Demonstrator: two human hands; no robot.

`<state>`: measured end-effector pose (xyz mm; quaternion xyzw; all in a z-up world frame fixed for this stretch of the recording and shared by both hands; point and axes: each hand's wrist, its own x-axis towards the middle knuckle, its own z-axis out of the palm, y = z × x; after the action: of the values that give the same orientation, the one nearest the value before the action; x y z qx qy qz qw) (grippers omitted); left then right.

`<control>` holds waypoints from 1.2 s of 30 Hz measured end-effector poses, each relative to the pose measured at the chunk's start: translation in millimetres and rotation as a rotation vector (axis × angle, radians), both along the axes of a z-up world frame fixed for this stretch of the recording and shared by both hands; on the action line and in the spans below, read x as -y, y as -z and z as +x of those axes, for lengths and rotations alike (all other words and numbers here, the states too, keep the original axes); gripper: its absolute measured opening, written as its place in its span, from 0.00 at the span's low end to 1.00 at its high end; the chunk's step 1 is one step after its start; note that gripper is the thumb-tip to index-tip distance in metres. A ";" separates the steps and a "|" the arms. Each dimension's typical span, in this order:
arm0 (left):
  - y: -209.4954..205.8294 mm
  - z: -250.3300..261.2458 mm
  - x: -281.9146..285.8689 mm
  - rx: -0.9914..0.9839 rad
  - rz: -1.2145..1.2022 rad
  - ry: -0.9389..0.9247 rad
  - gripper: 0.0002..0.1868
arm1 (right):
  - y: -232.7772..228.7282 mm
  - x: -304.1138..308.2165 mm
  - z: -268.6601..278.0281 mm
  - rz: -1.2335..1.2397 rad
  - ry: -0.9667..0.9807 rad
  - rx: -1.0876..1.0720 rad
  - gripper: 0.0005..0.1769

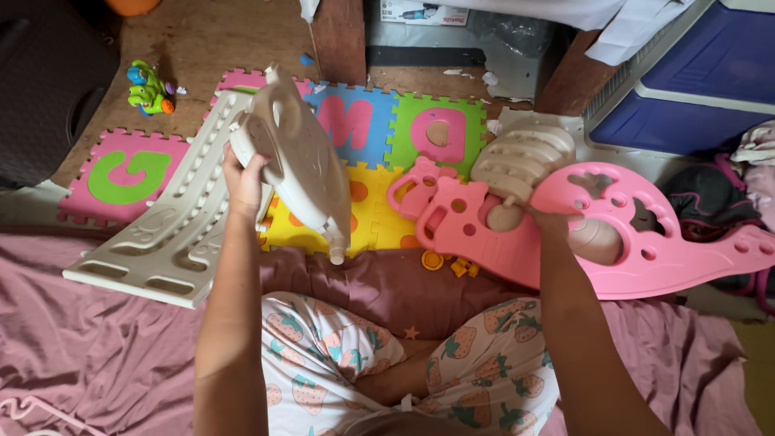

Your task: The person sits on the floor and assembles a pink and white plastic toy by connecting multiple parts and inserting yellow knobs. They align the pieces, press them together, and secure them with the knobs.

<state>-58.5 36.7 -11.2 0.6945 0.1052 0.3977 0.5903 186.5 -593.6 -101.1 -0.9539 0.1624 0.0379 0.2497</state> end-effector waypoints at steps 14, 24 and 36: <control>-69.3 -13.4 9.0 -0.304 -0.289 0.066 0.25 | -10.0 44.6 -11.0 0.869 0.294 -0.216 0.28; -58.8 -23.5 -13.2 -0.414 -0.315 0.161 0.25 | -9.9 52.7 -24.7 1.555 0.365 -0.306 0.13; -56.1 -19.1 -15.0 -0.414 -0.394 0.161 0.26 | -84.1 41.3 -8.5 1.443 0.362 -0.096 0.24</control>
<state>-77.6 51.7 44.9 0.6392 0.2432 0.1713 0.7092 178.0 -634.8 -17.1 -0.5086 0.2624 0.1347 0.8089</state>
